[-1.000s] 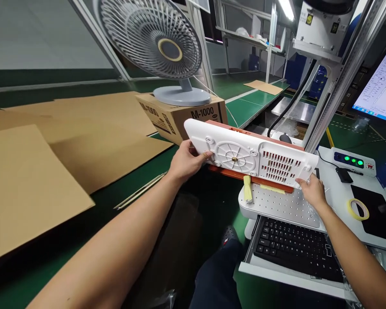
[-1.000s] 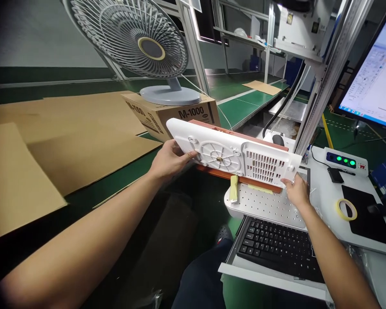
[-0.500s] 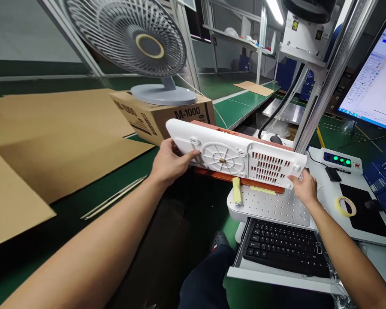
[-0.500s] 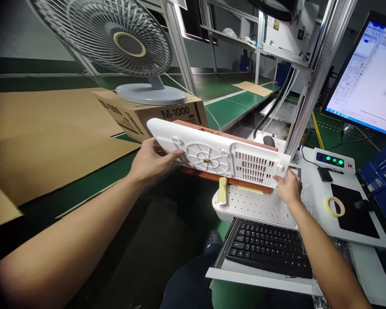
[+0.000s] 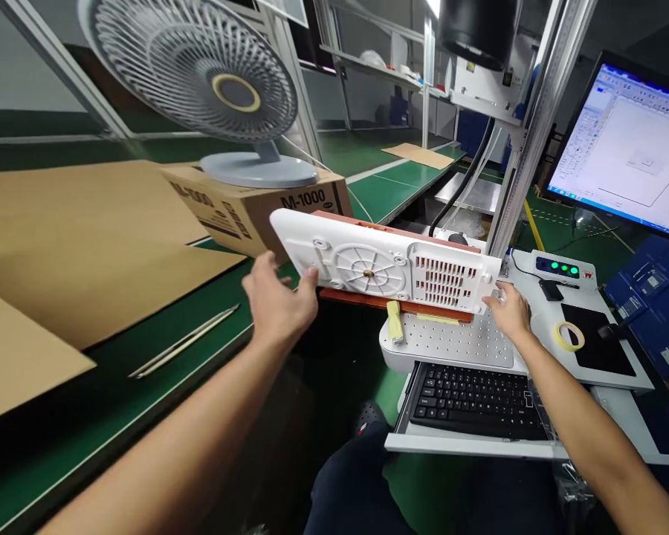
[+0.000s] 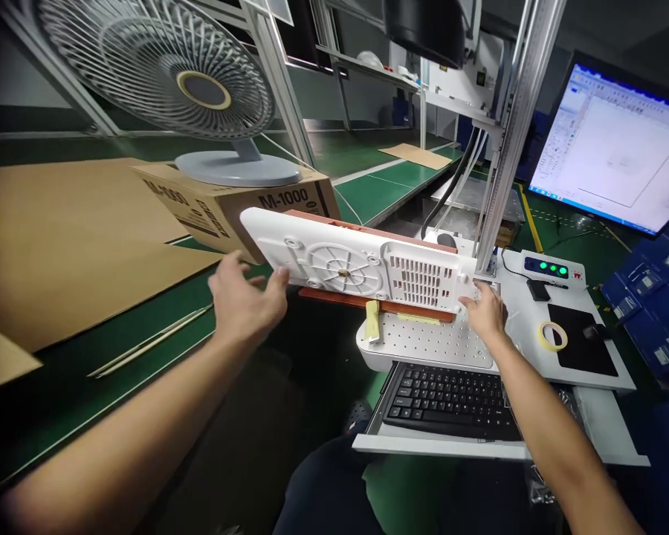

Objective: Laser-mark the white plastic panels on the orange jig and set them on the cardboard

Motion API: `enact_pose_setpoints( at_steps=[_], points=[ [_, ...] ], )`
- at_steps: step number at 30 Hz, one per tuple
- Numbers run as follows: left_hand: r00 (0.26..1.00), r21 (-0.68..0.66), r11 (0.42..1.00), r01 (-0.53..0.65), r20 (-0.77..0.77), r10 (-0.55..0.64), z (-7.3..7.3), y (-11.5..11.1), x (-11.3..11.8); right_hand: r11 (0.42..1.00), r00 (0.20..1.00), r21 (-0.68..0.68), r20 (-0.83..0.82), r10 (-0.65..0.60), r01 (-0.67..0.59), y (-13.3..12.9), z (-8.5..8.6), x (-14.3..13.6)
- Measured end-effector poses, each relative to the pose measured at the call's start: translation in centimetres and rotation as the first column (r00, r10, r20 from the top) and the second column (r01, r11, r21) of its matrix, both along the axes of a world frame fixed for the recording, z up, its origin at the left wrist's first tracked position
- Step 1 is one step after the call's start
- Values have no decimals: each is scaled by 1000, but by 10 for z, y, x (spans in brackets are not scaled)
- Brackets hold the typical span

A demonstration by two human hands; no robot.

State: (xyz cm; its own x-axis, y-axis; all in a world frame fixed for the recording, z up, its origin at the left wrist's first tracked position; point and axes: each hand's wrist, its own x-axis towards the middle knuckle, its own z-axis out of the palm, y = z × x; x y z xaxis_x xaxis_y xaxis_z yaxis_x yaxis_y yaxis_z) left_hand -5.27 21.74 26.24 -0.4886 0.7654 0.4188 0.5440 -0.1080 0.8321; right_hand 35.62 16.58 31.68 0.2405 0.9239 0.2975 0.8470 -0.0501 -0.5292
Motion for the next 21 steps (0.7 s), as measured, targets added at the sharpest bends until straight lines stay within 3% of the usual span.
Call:
enact_pose_setpoints(
  at_steps=[2,5,8,10,13,15,18,21],
  points=[
    [1000,34,999,22,-18,-21,-12,-49,31,998,999,63,-34,-21,24,-30,11,15],
    [988,51,988,144,-66,-140,-43,-129,90,958,998,285,-62,-4,22,-82,37,43],
    [930,90,929,359,-117,-349,-76,-195,157,843,999,538,-33,23,-2,-133,76,71],
    [869,69,871,487,-144,-474,-91,-226,200,734,999,678,26,19,-32,-162,103,84],
    [737,-28,760,649,-223,-638,-104,-255,258,573,992,816,122,-31,-82,-194,134,97],
    [628,-113,678,727,-289,-722,-108,-265,291,522,986,849,147,-75,-87,-213,144,101],
    [499,-251,596,763,-358,-789,-108,-270,329,508,981,857,159,-110,-82,-240,149,97],
    [430,-335,556,760,-382,-818,-103,-264,357,524,982,845,171,-76,-106,-262,149,85]
  ],
)
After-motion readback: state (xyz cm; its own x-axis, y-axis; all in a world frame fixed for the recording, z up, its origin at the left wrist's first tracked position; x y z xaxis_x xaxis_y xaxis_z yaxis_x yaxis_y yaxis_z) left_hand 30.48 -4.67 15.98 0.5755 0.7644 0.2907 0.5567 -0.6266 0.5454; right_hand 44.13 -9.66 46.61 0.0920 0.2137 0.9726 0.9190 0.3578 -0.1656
